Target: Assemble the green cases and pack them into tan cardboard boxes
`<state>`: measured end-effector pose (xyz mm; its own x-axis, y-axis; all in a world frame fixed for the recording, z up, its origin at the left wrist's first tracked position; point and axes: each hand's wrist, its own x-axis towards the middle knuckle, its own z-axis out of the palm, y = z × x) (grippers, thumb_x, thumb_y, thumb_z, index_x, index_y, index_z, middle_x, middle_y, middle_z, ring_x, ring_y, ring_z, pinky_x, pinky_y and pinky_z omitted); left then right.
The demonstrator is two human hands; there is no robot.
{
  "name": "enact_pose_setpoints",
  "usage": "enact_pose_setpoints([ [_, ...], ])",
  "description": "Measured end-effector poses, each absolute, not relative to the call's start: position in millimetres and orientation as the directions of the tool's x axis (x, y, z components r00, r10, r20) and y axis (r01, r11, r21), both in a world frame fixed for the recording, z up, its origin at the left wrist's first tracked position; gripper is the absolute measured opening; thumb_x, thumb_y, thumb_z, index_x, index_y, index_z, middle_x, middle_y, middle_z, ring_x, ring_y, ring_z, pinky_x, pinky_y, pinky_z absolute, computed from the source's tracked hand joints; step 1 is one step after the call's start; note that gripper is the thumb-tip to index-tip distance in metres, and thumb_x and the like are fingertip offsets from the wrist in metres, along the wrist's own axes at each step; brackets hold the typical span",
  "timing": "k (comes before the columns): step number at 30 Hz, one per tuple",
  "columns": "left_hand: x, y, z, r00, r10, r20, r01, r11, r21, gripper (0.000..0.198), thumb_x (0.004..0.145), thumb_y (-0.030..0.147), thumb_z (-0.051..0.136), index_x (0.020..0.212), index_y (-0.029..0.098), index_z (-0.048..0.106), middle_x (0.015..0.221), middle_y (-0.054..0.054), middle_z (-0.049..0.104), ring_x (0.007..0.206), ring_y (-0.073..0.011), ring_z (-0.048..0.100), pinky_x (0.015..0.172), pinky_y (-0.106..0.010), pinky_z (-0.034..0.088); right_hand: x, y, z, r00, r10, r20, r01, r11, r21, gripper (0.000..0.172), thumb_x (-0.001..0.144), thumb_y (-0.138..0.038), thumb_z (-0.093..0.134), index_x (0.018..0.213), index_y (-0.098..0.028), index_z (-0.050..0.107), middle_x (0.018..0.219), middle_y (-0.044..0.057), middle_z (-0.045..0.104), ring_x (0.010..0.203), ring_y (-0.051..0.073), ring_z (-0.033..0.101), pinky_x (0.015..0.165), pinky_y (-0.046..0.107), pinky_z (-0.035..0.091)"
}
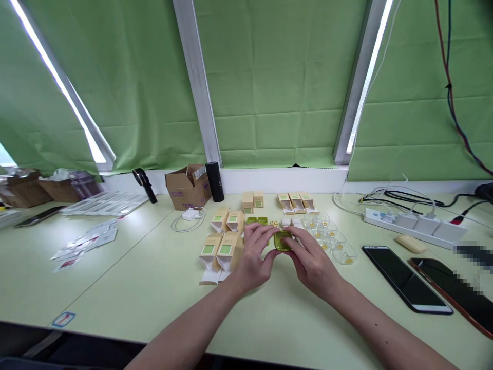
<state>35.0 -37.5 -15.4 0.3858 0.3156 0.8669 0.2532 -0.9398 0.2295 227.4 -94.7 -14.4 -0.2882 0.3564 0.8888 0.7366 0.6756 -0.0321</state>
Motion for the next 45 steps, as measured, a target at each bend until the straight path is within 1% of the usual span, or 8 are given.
enact_pose_setpoints([
  [4,35.5,-37.0,-17.0,0.384,0.325,0.864,0.25,-0.938,0.241,0.047,0.096,0.012,0.065,0.141,0.022,0.059,0.126,-0.013,0.069,0.118,-0.0306,0.052,0.102,-0.053,0.047,227.9,-93.6,-17.6,-0.283,0.359,0.889,0.739,0.673,-0.036,0.036,0.102,-0.004,0.055,0.135,-0.018,0.061,0.132,0.022,0.067,0.126,0.034,0.068,0.098,0.054,0.065],
  [9,36.7,-36.5,-19.9,0.367,0.354,0.86,0.242,-0.929,0.279,0.047,0.096,0.015,0.066,0.142,0.023,0.059,0.127,-0.014,0.069,0.12,-0.0311,0.051,0.103,-0.053,0.048,230.2,-92.5,-19.1,-0.263,0.375,0.889,0.735,0.675,-0.067,0.033,0.102,-0.005,0.056,0.132,-0.019,0.061,0.131,0.02,0.069,0.127,0.032,0.068,0.102,0.052,0.064],
  [15,36.7,-36.9,-20.5,0.365,0.359,0.859,0.249,-0.927,0.281,0.046,0.098,0.017,0.066,0.143,0.023,0.059,0.127,-0.015,0.069,0.119,-0.0316,0.053,0.101,-0.054,0.049,229.3,-94.1,-16.8,-0.252,0.383,0.889,0.732,0.676,-0.084,0.031,0.101,-0.005,0.055,0.127,-0.021,0.064,0.129,0.018,0.07,0.124,0.031,0.07,0.099,0.05,0.066],
  [20,36.9,-36.5,-21.6,0.359,0.362,0.86,0.254,-0.925,0.283,0.046,0.098,0.02,0.066,0.143,0.024,0.06,0.127,-0.014,0.069,0.118,-0.0315,0.055,0.102,-0.054,0.049,228.9,-93.8,-17.8,-0.25,0.383,0.889,0.744,0.664,-0.077,0.029,0.102,-0.006,0.056,0.123,-0.022,0.067,0.133,0.019,0.069,0.126,0.032,0.069,0.099,0.052,0.066],
  [31,38.3,-39.6,-16.8,0.344,0.317,0.884,0.244,-0.939,0.242,0.047,0.097,0.012,0.066,0.141,0.023,0.059,0.126,-0.013,0.069,0.117,-0.03,0.051,0.1,-0.05,0.049,226.8,-95.2,-16.4,-0.28,0.343,0.897,0.733,0.68,-0.031,0.032,0.101,-0.003,0.056,0.128,-0.018,0.065,0.134,0.022,0.067,0.128,0.033,0.067,0.099,0.053,0.065],
  [36,37.9,-39.5,-17.9,0.346,0.326,0.88,0.254,-0.935,0.246,0.045,0.098,0.014,0.065,0.142,0.023,0.059,0.125,-0.013,0.069,0.115,-0.03,0.052,0.098,-0.05,0.05,226.7,-94.6,-17.2,-0.261,0.357,0.897,0.728,0.683,-0.06,0.034,0.103,-0.006,0.054,0.131,-0.021,0.065,0.135,0.02,0.067,0.128,0.033,0.067,0.1,0.055,0.065],
  [41,37.4,-38.9,-20.0,0.351,0.34,0.872,0.258,-0.931,0.259,0.045,0.098,0.015,0.064,0.142,0.023,0.059,0.126,-0.014,0.069,0.116,-0.0306,0.052,0.099,-0.052,0.05,226.8,-94.7,-16.7,-0.244,0.379,0.892,0.727,0.681,-0.09,0.035,0.103,-0.006,0.053,0.133,-0.021,0.063,0.131,0.019,0.07,0.125,0.032,0.069,0.101,0.052,0.065],
  [45,37.7,-39.0,-19.7,0.349,0.344,0.872,0.272,-0.927,0.257,0.044,0.1,0.019,0.063,0.143,0.023,0.06,0.125,-0.015,0.07,0.115,-0.0312,0.054,0.098,-0.053,0.051,226.3,-94.9,-16.1,-0.245,0.361,0.9,0.734,0.676,-0.071,0.038,0.102,-0.007,0.053,0.136,-0.021,0.063,0.132,0.019,0.07,0.125,0.033,0.07,0.1,0.052,0.065],
])
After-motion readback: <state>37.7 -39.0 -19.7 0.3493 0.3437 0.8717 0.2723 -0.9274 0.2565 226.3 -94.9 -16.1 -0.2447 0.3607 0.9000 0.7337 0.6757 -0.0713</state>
